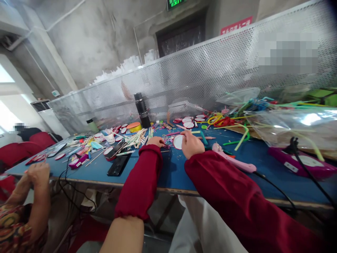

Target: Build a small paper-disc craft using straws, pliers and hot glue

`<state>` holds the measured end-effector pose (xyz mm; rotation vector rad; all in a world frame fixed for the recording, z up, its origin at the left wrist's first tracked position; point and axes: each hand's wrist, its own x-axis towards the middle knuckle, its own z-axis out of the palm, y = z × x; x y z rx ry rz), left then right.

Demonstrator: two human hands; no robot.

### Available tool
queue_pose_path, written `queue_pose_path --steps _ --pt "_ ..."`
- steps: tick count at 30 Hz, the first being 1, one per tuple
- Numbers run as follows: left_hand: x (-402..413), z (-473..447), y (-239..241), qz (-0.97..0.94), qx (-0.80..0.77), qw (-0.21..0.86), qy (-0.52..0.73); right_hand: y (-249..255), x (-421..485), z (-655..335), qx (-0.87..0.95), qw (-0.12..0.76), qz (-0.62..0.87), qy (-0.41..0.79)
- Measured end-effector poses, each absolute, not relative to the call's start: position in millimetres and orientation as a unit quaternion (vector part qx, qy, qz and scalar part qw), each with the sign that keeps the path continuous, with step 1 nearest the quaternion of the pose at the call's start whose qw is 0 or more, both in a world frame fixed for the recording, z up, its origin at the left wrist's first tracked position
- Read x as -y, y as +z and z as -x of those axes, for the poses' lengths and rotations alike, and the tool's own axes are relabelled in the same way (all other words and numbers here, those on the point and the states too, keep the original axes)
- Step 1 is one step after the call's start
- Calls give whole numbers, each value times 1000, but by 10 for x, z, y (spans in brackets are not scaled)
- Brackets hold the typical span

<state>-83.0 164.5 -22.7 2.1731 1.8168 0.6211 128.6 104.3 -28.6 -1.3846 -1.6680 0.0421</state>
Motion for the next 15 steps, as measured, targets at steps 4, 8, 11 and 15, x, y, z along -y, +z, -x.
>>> queue_pose_path --steps 4,8,11,15 --pt "-1630 763 -238 -747 -625 104 199 -350 -1070 -1253 692 459 557 22" --pt "-1620 744 -253 -745 -631 90 197 -382 -1077 -1229 708 448 544 29" --pt "-1617 752 -251 -741 -634 90 202 -389 -1077 -1223 717 446 535 31" --pt "-1638 749 -251 -736 -636 112 200 -396 -1083 -1224 729 441 522 36"
